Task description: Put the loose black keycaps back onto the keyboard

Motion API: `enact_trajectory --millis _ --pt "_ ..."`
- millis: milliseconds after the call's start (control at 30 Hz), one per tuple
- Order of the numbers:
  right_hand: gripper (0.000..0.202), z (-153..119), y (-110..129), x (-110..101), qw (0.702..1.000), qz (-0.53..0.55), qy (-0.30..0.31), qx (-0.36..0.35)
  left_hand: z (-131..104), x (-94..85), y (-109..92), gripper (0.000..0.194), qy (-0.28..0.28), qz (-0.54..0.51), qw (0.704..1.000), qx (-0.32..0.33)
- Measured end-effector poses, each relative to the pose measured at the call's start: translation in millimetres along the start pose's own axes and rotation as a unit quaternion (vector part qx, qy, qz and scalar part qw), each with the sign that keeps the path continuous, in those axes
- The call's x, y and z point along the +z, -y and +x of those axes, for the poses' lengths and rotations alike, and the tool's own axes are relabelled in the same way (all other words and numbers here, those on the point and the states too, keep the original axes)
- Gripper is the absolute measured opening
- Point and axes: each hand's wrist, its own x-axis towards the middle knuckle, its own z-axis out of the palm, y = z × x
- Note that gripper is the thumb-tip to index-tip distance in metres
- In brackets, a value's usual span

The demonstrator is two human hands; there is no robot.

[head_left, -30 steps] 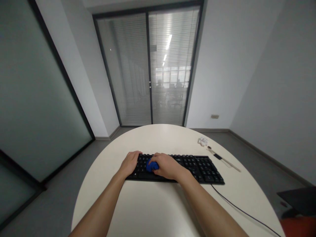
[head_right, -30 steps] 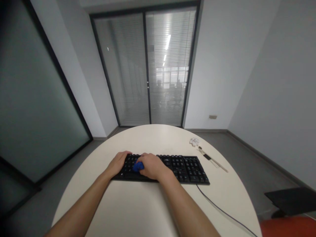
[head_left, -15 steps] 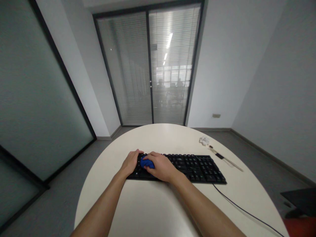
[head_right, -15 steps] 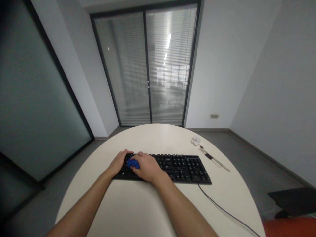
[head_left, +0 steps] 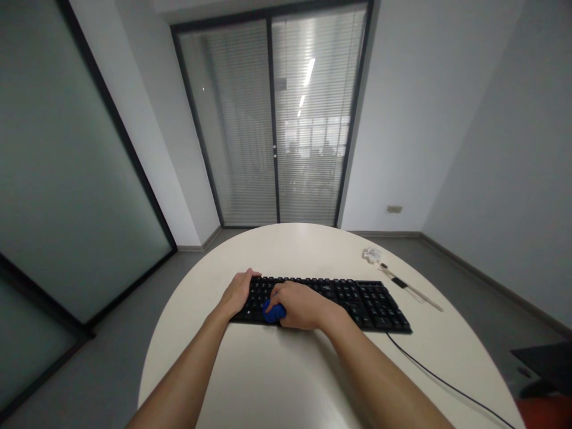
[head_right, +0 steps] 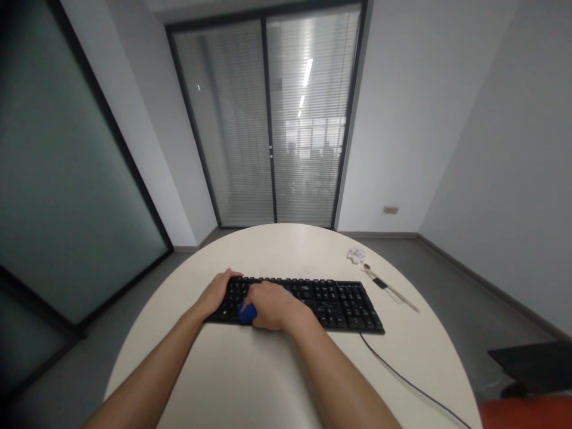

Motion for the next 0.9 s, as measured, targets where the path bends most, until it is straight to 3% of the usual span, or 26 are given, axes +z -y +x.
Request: enact_trajectory --millis 200,300,467,533,700,900 --pt "0.030 -11.6 -1.7 -22.7 0.995 0.022 0.051 0.086 -2.1 -1.9 -3.4 0.066 -0.001 -0.002 1.000 0.000" --pt "0.029 -13.1 -2.9 -26.4 0.994 0.004 0.040 0.101 -0.3 0.6 0.2 0.068 -0.009 -0.019 1.000 0.002" --pt "0.045 4.2 -4.1 5.0 0.990 -0.016 -0.133 0.049 8.8 11.2 12.8 0.076 -0.011 -0.195 0.981 -0.005" --pt "0.048 12.8 -4.6 23.8 0.985 0.000 -0.166 0.037 12.4 15.1 14.9 0.077 -0.018 -0.277 0.961 -0.010" --pt "0.046 21.4 -6.1 44.2 0.987 -0.005 -0.157 0.029 15.2 18.4 11.0 0.079 -0.028 -0.333 0.942 -0.028" --pt "0.037 20.0 2.0 38.6 0.992 -0.042 -0.116 -0.007 8.3 13.8 8.2 0.078 -0.019 -0.201 0.979 -0.007"
